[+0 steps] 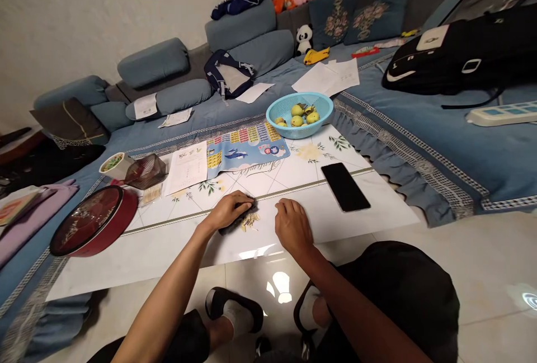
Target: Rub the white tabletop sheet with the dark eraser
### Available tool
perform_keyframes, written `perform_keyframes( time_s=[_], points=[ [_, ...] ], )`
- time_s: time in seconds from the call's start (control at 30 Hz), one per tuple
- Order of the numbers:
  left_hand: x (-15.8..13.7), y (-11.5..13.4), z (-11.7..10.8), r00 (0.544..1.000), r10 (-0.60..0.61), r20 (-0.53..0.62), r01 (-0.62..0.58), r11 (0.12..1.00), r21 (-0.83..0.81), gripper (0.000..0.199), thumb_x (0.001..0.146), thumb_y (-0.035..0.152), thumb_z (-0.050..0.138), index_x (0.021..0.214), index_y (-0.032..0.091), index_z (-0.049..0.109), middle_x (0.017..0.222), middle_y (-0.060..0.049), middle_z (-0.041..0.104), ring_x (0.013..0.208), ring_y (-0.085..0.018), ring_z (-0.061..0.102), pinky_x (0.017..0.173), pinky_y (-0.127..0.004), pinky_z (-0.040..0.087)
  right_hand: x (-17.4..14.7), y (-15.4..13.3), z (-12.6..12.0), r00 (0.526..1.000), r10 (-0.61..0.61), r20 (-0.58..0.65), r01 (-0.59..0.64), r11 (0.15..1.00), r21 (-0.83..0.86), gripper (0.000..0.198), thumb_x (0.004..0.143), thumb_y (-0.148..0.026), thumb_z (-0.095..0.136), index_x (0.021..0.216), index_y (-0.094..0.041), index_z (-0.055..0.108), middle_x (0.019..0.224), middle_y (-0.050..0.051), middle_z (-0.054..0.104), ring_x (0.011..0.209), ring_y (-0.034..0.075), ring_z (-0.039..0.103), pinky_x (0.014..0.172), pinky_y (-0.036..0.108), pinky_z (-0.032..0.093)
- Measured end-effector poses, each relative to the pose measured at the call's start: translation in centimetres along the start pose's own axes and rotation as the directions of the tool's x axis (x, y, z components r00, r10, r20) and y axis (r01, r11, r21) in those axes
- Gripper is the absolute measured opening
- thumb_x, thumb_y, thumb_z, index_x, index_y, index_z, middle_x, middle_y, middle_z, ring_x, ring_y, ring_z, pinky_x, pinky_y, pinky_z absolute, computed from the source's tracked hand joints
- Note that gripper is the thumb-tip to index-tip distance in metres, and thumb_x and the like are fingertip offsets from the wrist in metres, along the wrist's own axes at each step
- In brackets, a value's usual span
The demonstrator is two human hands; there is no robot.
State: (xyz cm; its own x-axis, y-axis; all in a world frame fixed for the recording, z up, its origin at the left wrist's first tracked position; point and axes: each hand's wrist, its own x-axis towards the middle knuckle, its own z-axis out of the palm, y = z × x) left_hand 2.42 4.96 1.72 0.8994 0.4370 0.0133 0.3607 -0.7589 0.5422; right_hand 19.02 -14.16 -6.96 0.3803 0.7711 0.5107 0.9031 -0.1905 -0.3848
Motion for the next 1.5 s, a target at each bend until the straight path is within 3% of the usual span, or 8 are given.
perform_keyframes(
  time_s=[0.1, 0.27, 0.53, 0.77, 1.0, 1.2, 1.33, 1.5],
  points=[
    [-4.0, -1.3, -1.5, 0.961, -0.195, -0.196, 0.199, 0.98, -0.002, 0.034, 0.108, 0.038, 0.052, 0.124, 0.024, 0.079, 0.126, -0.008, 0.076, 0.121, -0.025, 0.067, 0.109, -0.035, 0.05, -0.1, 0.1, 0.1, 1.0, 0.011, -0.001, -0.011, 1.0, 0.008, 0.031, 0.1, -0.005, 0.047, 0.119, -0.017, 0.068, 0.124, 0.014, 0.069, 0.117, 0.03, 0.059, 0.104, 0.046, 0.049],
    [-8.3, -0.6, 1.3, 0.699, -0.595, -0.395, 0.688, 0.71, 0.147, 0.041, 0.108, 0.033, 0.047, 0.135, 0.018, 0.074, 0.132, -0.017, 0.069, 0.114, -0.032, 0.07, 0.095, -0.04, 0.055, -0.1, 0.1, 0.3, 1.0, 0.023, 0.01, -0.023, 1.0, 0.013, 0.031, 0.1, -0.006, 0.047, 0.119, -0.018, 0.068, 0.123, 0.014, 0.069, 0.117, 0.031, 0.059, 0.104, 0.046, 0.049],
    [-3.0, 4.8, 5.0, 0.838, -0.437, -0.327, 0.454, 0.891, -0.028, 0.037, 0.109, 0.03, 0.045, 0.129, 0.023, 0.076, 0.125, -0.012, 0.073, 0.117, -0.027, 0.068, 0.099, -0.037, 0.054, 0.0, 0.0, -0.1, 1.0, 0.003, 0.008, -0.003, 1.0, 0.017, 0.031, 0.1, -0.007, 0.047, 0.119, -0.019, 0.068, 0.124, 0.014, 0.069, 0.116, 0.031, 0.059, 0.104, 0.047, 0.049],
    [-9.3, 4.2, 4.9, 0.67, -0.637, -0.38, 0.715, 0.693, 0.099, 0.042, 0.11, 0.034, 0.041, 0.134, 0.018, 0.072, 0.133, -0.018, 0.065, 0.104, -0.031, 0.071, 0.083, -0.04, 0.055, -0.1, -0.1, 0.1, 1.0, 0.026, 0.014, -0.026, 1.0, 0.007, 0.032, 0.099, -0.005, 0.047, 0.12, -0.018, 0.068, 0.124, 0.014, 0.069, 0.116, 0.031, 0.059, 0.103, 0.046, 0.049],
    [-3.9, 6.8, 7.0, 0.766, -0.541, -0.349, 0.574, 0.819, -0.01, 0.04, 0.109, 0.03, 0.043, 0.133, 0.018, 0.073, 0.127, -0.015, 0.068, 0.11, -0.029, 0.071, 0.093, -0.038, 0.055, -0.1, -0.1, -0.2, 1.0, 0.015, 0.015, -0.015, 1.0, 0.015, 0.033, 0.099, -0.005, 0.046, 0.12, -0.018, 0.068, 0.123, 0.013, 0.069, 0.117, 0.03, 0.059, 0.103, 0.046, 0.049],
    [-9.8, 8.2, 6.9, 0.783, -0.472, -0.404, 0.462, 0.877, -0.129, 0.037, 0.11, 0.035, 0.044, 0.129, 0.024, 0.074, 0.125, -0.011, 0.07, 0.112, -0.027, 0.071, 0.101, -0.04, 0.055, 0.0, -0.2, -0.2, 1.0, 0.018, 0.002, -0.018, 1.0, 0.011, 0.032, 0.1, -0.005, 0.047, 0.119, -0.019, 0.069, 0.124, 0.014, 0.07, 0.117, 0.031, 0.06, 0.103, 0.046, 0.049],
    [-10.0, 12.2, 11.1, 0.889, -0.385, -0.247, 0.391, 0.92, -0.023, 0.026, 0.108, 0.03, 0.052, 0.121, 0.028, 0.074, 0.121, -0.009, 0.071, 0.107, -0.025, 0.071, 0.092, -0.037, 0.057, -0.2, -0.1, -0.2, 1.0, 0.03, 0.002, -0.03, 0.999, 0.021, 0.037, 0.099, -0.002, 0.045, 0.122, -0.019, 0.068, 0.125, 0.014, 0.07, 0.118, 0.031, 0.06, 0.104, 0.046, 0.048],
    [-4.9, 10.6, 9.9, 0.862, -0.45, -0.236, 0.5, 0.833, 0.238, 0.019, 0.105, 0.028, 0.057, 0.115, 0.024, 0.072, 0.116, -0.011, 0.07, 0.105, -0.03, 0.069, 0.075, -0.036, 0.053, -0.2, 0.1, -0.2, 1.0, 0.017, 0.007, -0.017, 0.999, 0.032, 0.037, 0.098, -0.002, 0.046, 0.122, -0.019, 0.069, 0.126, 0.013, 0.07, 0.118, 0.03, 0.06, 0.105, 0.045, 0.049]
  ],
)
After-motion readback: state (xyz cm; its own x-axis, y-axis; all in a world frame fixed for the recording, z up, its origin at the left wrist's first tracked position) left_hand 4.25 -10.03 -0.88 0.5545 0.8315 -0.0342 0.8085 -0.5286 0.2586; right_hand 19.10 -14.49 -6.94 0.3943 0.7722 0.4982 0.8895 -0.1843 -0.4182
